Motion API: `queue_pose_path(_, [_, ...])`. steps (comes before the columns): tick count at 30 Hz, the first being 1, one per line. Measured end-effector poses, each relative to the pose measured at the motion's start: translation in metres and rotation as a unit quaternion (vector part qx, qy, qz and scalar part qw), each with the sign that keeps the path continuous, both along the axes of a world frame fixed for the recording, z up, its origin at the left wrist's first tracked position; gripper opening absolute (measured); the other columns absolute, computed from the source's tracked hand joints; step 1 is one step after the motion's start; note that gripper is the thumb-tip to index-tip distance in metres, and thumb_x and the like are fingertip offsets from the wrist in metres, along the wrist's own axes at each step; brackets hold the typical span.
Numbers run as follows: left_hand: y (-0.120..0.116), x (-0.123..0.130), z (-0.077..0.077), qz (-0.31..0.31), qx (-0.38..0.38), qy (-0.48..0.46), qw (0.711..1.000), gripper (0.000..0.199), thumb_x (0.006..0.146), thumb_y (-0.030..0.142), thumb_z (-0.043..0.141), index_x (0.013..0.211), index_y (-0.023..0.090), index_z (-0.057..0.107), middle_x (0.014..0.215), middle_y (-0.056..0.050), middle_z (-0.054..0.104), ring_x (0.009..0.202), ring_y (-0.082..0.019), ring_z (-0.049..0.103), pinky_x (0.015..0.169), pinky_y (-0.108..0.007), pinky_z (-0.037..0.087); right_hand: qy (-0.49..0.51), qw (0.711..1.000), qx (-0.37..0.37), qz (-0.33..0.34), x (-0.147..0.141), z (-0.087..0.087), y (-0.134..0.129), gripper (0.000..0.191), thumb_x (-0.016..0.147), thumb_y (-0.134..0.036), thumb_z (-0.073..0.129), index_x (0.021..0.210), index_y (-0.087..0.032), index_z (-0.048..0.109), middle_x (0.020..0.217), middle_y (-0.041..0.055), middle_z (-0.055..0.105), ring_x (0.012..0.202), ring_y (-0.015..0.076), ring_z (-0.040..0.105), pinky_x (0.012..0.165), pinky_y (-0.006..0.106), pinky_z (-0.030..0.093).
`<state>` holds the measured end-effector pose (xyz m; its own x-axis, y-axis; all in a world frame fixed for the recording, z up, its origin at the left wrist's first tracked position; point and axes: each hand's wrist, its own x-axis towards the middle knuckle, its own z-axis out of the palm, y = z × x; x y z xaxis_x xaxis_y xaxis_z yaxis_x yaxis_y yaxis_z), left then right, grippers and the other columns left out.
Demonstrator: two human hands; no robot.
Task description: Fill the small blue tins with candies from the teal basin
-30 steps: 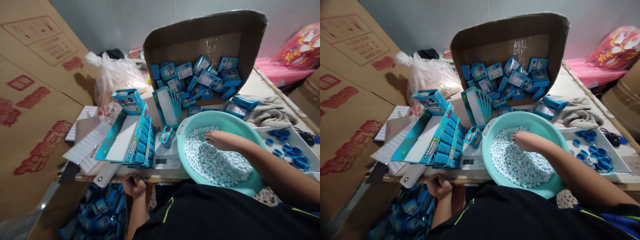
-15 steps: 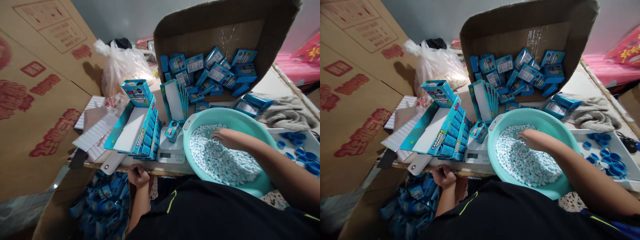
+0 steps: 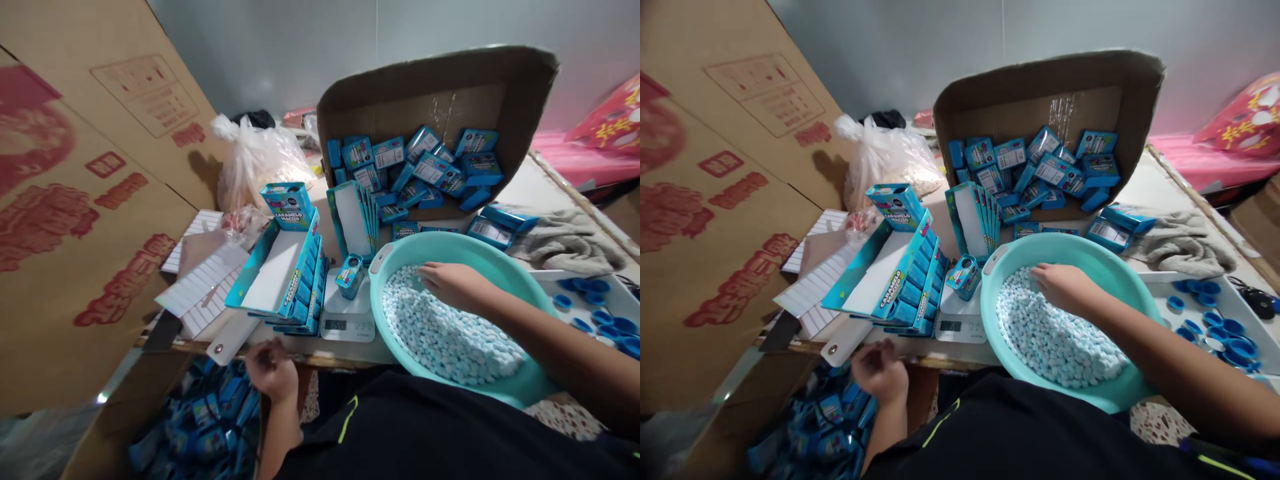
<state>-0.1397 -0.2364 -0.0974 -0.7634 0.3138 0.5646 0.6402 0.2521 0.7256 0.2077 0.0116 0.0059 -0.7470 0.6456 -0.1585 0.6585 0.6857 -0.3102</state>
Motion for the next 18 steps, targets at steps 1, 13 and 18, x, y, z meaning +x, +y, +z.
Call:
queue_pose_path(1, [0.002,0.001,0.020,0.017,0.035,0.027,0.999,0.027,0.085,0.045,0.053,0.093,0.024,0.039,0.082,-0.002,0.049,0.072,-0.021,0.055,0.072,-0.043,0.052,0.026,0.999,0.035,0.015,-0.008,0.010,-0.003,0.033,0.099,-0.019,0.043,0.117,-0.017,0.070,0.112,0.0165,0.071,0.096,0.0297,0.068,0.080,0.040,0.052])
queue_pose_path(13, [0.057,0.031,0.166,-0.145,-0.095,0.263,0.949,0.019,0.087,0.039,0.071,0.095,0.022,0.072,0.105,-0.008,0.065,0.111,-0.028,0.060,0.109,-0.048,0.039,0.052,0.955,0.088,0.277,-0.138,0.050,-0.001,0.048,0.082,-0.018,0.073,0.129,-0.015,0.064,0.129,0.0154,0.065,0.115,0.0292,0.061,0.091,0.038,0.052])
queue_pose_path(18, [0.056,0.037,0.154,-0.120,-0.065,0.262,0.955,0.019,0.083,0.038,0.077,0.091,0.021,0.073,0.103,-0.008,0.065,0.106,-0.027,0.061,0.105,-0.046,0.041,0.103,0.960,0.059,0.255,-0.132,0.092,0.012,0.032,0.085,-0.026,0.073,0.116,-0.018,0.067,0.111,0.0091,0.070,0.093,0.0215,0.065,0.076,0.031,0.050])
